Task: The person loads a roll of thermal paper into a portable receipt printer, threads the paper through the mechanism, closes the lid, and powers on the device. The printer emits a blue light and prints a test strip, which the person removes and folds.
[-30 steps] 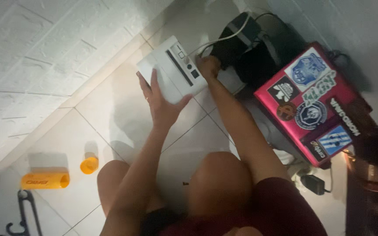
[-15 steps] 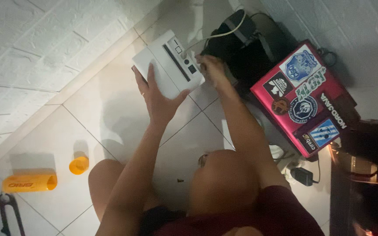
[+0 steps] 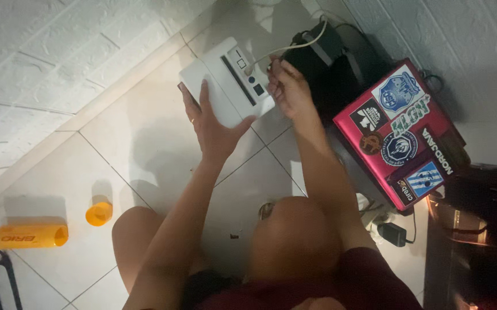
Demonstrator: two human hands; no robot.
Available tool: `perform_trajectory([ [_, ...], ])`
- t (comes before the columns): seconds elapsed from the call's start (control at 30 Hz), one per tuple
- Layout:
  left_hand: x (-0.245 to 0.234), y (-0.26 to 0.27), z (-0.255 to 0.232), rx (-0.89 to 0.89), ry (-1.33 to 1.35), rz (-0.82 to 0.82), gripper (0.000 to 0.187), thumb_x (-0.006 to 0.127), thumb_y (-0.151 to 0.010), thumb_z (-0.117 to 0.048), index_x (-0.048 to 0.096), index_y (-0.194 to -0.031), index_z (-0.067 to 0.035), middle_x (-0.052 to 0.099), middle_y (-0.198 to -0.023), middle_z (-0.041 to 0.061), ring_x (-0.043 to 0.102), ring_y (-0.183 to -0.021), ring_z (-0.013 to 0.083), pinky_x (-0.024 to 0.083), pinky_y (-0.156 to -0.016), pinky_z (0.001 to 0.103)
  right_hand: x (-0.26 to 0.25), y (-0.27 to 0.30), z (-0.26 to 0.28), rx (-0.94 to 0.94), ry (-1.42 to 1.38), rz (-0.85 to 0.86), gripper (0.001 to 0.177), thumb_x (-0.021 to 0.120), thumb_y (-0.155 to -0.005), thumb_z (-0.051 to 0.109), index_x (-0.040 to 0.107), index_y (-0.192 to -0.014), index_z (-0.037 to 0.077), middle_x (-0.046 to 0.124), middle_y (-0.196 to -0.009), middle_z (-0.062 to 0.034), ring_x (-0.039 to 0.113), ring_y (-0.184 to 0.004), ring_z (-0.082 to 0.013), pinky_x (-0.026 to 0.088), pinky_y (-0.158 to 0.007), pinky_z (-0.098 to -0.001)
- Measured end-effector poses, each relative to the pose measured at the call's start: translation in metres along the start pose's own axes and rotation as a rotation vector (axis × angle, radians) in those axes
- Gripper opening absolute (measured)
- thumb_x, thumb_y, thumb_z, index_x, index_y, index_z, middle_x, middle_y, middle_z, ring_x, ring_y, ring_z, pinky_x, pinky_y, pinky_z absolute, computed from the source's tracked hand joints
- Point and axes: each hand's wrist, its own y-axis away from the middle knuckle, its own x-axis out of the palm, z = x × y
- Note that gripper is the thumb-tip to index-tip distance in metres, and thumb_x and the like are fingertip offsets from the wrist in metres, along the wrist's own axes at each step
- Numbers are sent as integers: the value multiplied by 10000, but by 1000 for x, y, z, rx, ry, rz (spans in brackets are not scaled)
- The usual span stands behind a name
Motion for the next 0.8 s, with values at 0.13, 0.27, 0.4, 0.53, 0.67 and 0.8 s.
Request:
perform_trajectory([
  [0.13,2,-6,0,-21,6,2,1292,1011,-624,-445,252,-1596,-57,-19,-1639,336,140,-1514,548,364,-1153,619,12,2,9,-2,-69,15,241,655,-1040,177,633,-1218,17,543,-862,6,517,-766,-105,431,-659,-229],
  [0.27,4,-4,-2,-72,-11,17,1276,1002,-606,-424,270,-1589,-66,-18,-1658,304,139,-1525,538,374,-1152,615,25,15,23,25,-54,83,282,654,-1044,182,631,-1250,-8,544,-864,-7,502,-755,-99,435,-669,-220],
  [0.4,5,-3,-4,-62,27,8,1264,1006,-638,-420,261,-1600,-77,-23,-1668,297,133,-1537,539,390,-1160,604,37,24,28,18,-51,-17,245,609,-1042,176,610,-1190,-19,593,-942,-49,565,-843,-126,500,-765,-257],
  [0.53,6,-7,-3,-68,13,5,1298,1016,-601,-437,259,-1586,-62,-24,-1647,308,130,-1512,554,383,-1136,613,39,23,30,47,-152,160,194,605,-1094,175,626,-1173,-1,569,-924,-22,526,-833,-112,476,-774,-240],
  [0.67,7,-6,-1,-92,12,33,1292,1010,-605,-435,262,-1596,-76,-13,-1656,304,147,-1516,546,396,-1146,607,31,21,30,45,-151,170,182,597,-1093,170,631,-1169,8,608,-996,-31,518,-849,-100,473,-793,-233],
  [0.8,8,-4,-1,-64,12,4,1291,1015,-621,-427,258,-1614,-98,-15,-1675,292,138,-1545,538,395,-1173,603,25,20,29,43,-174,222,166,594,-1103,147,614,-1192,8,605,-1017,-31,517,-885,-110,470,-813,-246],
])
